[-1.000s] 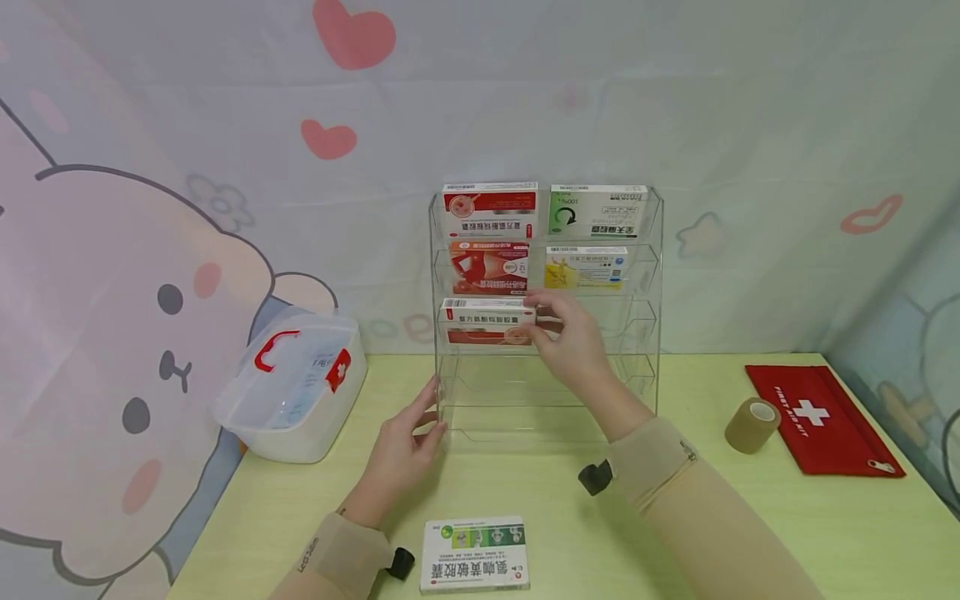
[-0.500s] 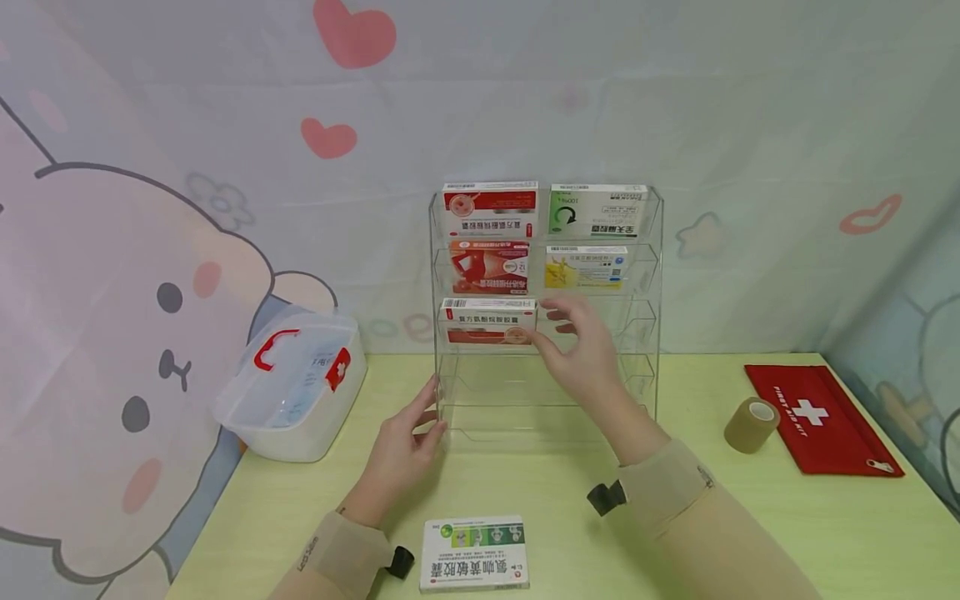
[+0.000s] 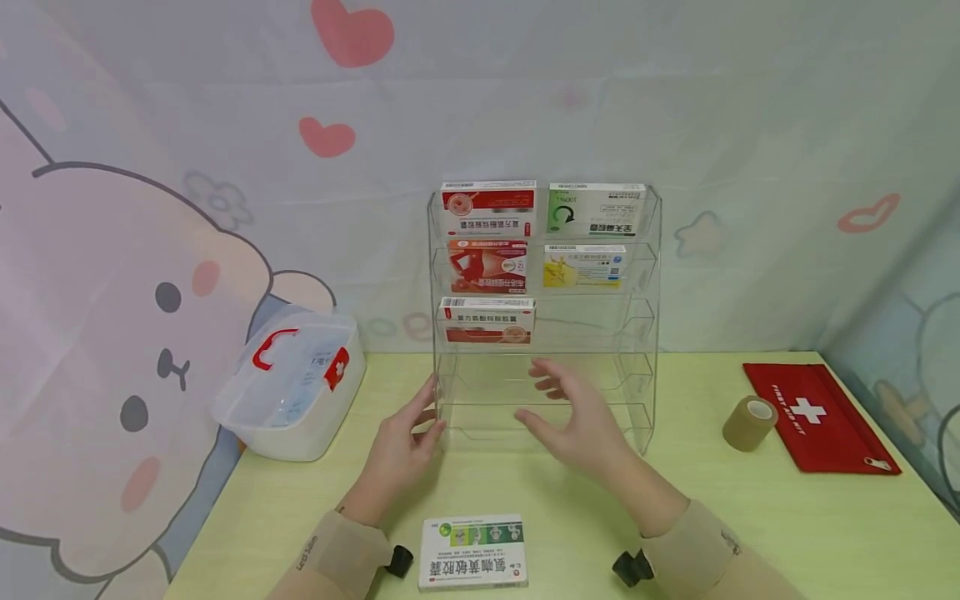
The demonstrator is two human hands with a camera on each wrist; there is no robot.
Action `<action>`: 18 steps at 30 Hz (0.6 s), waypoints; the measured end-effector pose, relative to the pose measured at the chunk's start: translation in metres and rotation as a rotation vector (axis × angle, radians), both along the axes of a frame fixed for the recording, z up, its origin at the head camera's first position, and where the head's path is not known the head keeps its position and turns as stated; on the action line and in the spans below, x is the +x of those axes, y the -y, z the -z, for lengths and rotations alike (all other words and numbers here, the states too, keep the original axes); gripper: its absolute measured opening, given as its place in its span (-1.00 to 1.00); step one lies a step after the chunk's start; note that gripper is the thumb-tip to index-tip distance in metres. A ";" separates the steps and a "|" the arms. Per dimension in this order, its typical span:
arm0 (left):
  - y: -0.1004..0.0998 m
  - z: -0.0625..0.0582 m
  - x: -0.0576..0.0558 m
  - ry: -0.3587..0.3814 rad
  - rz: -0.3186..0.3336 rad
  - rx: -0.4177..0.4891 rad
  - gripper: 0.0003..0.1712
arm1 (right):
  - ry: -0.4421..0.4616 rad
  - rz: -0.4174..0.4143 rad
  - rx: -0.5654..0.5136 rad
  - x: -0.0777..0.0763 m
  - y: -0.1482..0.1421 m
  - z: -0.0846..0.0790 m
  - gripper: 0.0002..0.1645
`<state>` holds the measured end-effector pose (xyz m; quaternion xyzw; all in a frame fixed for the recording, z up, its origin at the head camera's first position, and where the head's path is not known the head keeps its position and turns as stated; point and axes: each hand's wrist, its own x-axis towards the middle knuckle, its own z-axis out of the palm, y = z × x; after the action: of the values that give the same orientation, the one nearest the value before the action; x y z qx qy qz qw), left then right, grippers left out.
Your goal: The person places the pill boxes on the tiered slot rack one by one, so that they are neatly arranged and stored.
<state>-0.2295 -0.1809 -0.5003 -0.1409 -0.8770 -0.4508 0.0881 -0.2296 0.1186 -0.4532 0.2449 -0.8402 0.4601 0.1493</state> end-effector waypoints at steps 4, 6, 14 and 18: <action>0.000 0.001 0.000 -0.003 -0.006 -0.006 0.00 | 0.061 -0.065 0.077 0.014 0.000 0.011 0.06; 0.000 0.000 0.000 0.002 -0.008 -0.006 0.00 | 0.103 -0.087 0.111 0.020 0.001 0.014 0.13; 0.000 -0.001 0.000 -0.009 -0.001 0.000 -0.02 | 0.240 -0.124 0.202 0.043 0.001 0.029 0.28; 0.001 0.001 0.000 -0.022 0.003 -0.003 -0.03 | 0.285 -0.144 0.250 0.051 0.002 0.035 0.32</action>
<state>-0.2299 -0.1817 -0.5008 -0.1475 -0.8765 -0.4480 0.0966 -0.1782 0.1163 -0.4883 0.2536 -0.8837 0.3917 -0.0361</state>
